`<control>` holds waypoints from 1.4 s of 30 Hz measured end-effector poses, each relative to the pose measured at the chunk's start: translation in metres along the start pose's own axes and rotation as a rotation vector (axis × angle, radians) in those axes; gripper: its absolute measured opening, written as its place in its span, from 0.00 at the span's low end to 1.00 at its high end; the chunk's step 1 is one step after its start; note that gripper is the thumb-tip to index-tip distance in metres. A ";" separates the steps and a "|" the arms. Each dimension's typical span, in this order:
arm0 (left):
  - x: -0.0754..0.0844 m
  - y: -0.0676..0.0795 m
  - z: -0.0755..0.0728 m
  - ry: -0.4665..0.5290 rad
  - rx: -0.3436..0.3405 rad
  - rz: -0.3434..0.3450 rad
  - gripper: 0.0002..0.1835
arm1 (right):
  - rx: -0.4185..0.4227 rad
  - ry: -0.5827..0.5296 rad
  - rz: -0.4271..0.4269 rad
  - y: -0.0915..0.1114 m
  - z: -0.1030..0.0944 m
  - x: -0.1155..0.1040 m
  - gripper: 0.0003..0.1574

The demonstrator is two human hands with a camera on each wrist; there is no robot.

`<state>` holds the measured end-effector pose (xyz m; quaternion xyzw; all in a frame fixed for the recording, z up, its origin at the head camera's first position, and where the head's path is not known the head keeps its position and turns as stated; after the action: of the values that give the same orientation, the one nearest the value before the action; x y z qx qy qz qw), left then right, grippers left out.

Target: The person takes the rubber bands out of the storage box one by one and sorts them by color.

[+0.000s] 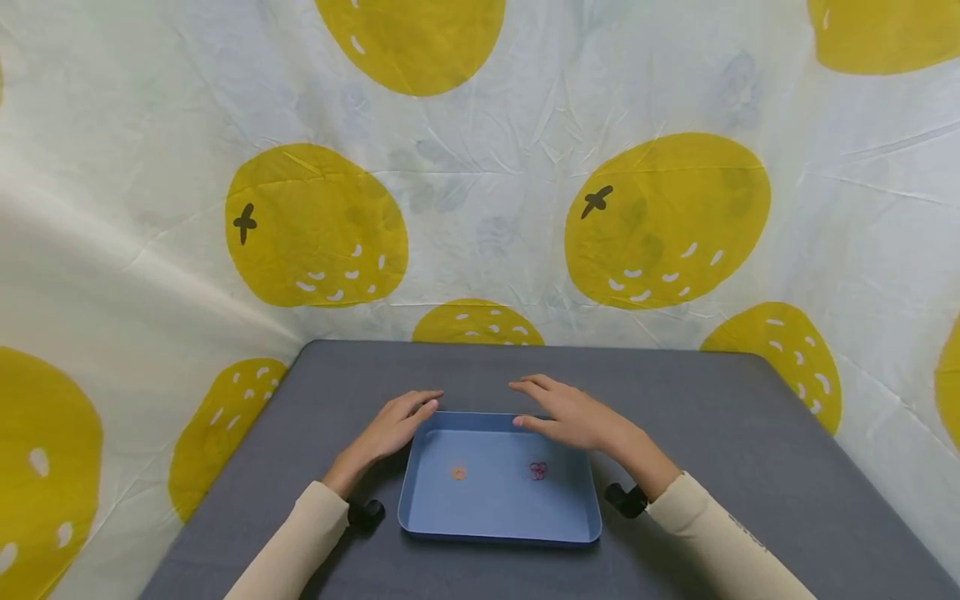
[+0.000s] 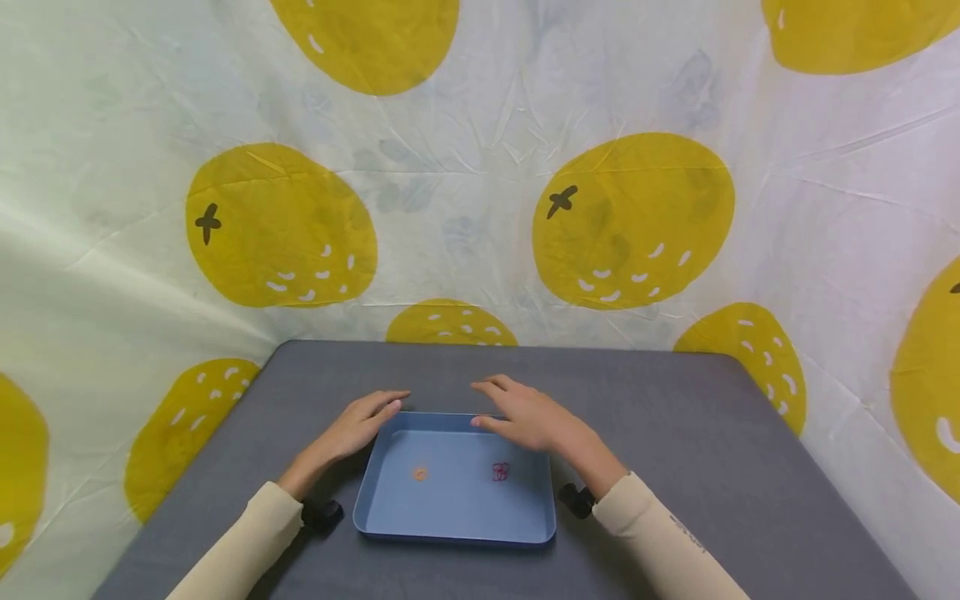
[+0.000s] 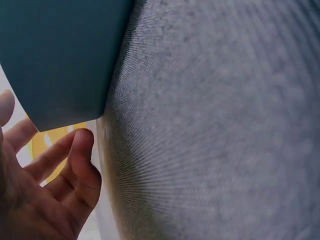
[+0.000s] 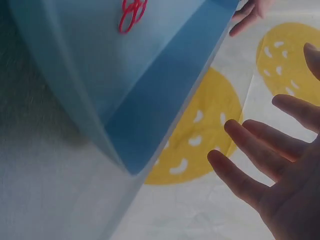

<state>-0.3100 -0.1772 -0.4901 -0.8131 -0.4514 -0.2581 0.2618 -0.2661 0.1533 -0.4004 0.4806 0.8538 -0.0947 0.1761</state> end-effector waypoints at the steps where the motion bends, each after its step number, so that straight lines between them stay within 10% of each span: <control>1: 0.000 0.000 0.000 -0.005 0.001 0.002 0.28 | -0.001 -0.001 -0.005 -0.001 0.002 -0.001 0.41; 42: -0.018 -0.004 0.020 0.343 -0.036 0.004 0.22 | -0.093 -0.091 -0.082 -0.029 0.035 -0.028 0.31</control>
<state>-0.3177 -0.1730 -0.5157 -0.7627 -0.3937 -0.4005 0.3207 -0.2701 0.1046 -0.4214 0.4317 0.8674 -0.0836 0.2328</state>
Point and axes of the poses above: each hand's wrist, its own y-axis away from the middle knuckle, its own z-axis out of the palm, x = y × z, the point moved 1 cm from there along -y, towards the middle knuckle, and after that the axes turned 5 degrees about z, right-handed, at the moved point
